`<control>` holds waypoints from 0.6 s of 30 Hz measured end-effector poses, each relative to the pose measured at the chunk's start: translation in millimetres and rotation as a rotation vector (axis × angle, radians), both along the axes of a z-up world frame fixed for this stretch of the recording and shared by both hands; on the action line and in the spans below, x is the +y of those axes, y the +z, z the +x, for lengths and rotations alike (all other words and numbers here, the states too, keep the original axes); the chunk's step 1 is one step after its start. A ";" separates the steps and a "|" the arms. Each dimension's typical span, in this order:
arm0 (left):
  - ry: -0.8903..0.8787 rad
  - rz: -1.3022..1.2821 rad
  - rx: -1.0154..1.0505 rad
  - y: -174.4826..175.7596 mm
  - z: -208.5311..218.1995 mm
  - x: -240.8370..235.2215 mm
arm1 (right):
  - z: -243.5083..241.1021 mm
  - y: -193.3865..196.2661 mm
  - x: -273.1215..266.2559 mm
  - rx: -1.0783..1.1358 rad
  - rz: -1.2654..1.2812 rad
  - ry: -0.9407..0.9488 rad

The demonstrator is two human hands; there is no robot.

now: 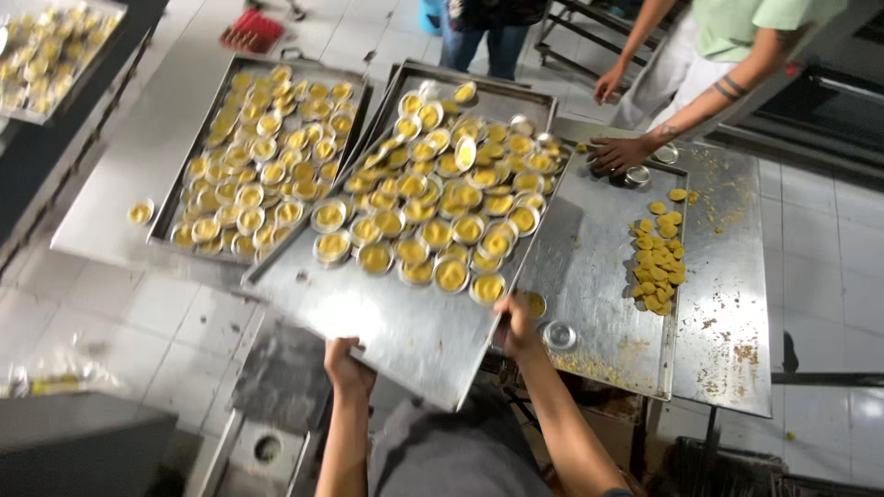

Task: The person places small, round yellow dough portions into metal cups and arranges them on a conveyor belt. They also handle trays filled with these cups, stacking and organizing them on a stainless steel table in a commercial kitchen.

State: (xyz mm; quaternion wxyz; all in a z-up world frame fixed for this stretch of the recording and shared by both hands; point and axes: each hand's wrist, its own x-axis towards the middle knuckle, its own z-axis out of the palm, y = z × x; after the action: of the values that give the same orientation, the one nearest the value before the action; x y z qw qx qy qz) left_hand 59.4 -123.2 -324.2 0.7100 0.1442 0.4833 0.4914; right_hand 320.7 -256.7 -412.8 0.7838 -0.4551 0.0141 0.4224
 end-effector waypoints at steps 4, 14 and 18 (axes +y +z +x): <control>0.052 -0.031 0.033 -78.9 -31.0 -10.2 | 8.3 -26.5 -11.1 -0.577 -0.237 0.312; 0.254 -0.204 0.010 -93.8 -34.2 1.3 | 99.6 178.4 38.5 -0.949 -1.017 0.941; 0.236 -0.189 0.007 -67.7 -3.6 11.8 | 208.8 131.6 123.8 -1.394 -0.817 0.533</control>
State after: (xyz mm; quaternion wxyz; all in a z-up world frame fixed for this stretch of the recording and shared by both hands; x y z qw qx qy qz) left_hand 55.8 -111.4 -391.9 0.6562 0.0209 0.5434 0.5232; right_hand 529.6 -132.9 -281.2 0.2618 -0.8466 -0.4280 0.1776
